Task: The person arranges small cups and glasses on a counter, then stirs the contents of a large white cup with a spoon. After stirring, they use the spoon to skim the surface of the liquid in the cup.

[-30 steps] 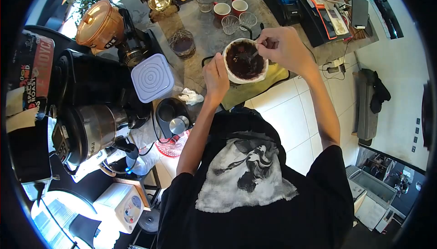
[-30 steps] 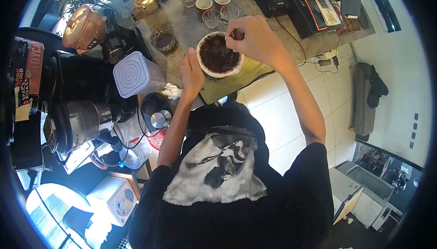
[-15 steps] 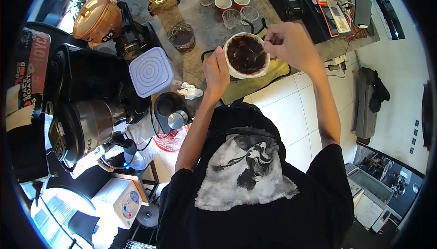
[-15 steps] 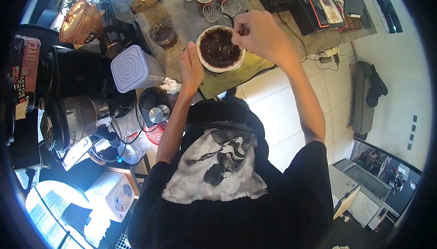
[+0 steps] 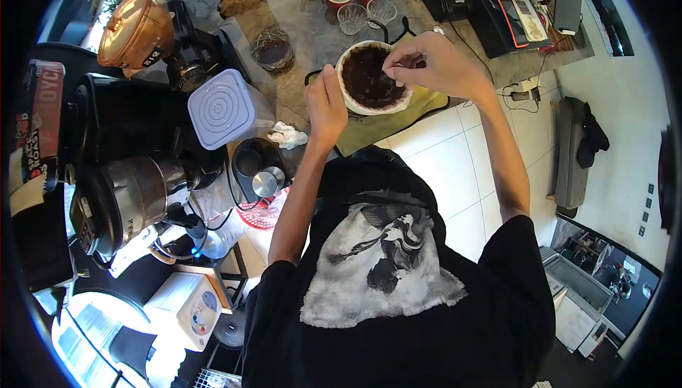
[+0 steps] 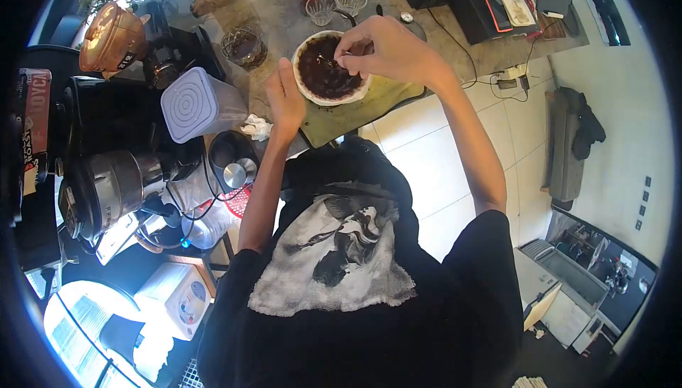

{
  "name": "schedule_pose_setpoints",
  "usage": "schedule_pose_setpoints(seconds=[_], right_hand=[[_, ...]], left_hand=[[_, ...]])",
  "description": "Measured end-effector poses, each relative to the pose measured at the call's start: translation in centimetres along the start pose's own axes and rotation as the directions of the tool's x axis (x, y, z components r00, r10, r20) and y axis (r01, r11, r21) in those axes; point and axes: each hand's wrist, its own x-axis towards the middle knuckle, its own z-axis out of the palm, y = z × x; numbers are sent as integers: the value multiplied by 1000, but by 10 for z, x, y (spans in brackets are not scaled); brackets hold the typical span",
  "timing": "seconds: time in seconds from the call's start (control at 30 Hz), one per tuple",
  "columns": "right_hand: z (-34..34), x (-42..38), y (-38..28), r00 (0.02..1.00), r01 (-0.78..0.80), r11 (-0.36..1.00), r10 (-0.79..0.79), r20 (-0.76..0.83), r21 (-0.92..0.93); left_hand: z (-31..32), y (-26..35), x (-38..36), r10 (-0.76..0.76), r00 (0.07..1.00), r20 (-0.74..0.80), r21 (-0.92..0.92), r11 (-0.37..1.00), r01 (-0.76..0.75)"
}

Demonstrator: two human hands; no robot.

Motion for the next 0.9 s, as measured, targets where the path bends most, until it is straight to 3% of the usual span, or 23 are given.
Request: schedule_pose_setpoints(seconds=[0.1, 0.13, 0.2, 0.3, 0.4, 0.57, 0.63, 0.83, 0.9], right_hand=[[-2, 5, 2, 998, 55, 998, -54, 27, -10], [-5, 7, 3, 991, 136, 990, -136, 5, -30], [-9, 7, 1, 974, 227, 973, -228, -8, -48], [-14, 14, -9, 971, 238, 965, -237, -24, 109], [-20, 22, -21, 979, 194, 975, -199, 47, 107], [-11, 42, -15, 985, 168, 980, -172, 30, 105], [-9, 50, -6, 971, 235, 952, -240, 3, 198], [5, 72, -7, 958, 227, 933, -266, 109, 280], [15, 74, -18, 945, 228, 941, -276, 174, 250]], left_hand=[[-7, 5, -1, -53, 999, -1, -67, 996, 53], [-8, 4, -2, -61, 998, -5, -65, 996, 60], [-12, 2, -4, -3, 999, -41, -110, 994, -2], [-24, 0, -7, -45, 998, -46, -128, 991, 39], [-36, 1, -10, -91, 995, -40, -139, 987, 85], [-62, 10, -12, -115, 991, -62, -180, 978, 102], [-72, 12, -13, -132, 989, -72, -186, 976, 117], [-95, 8, -17, -176, 978, -109, -146, 976, 160], [-97, 7, -19, -50, 980, -194, -52, 998, 41]])
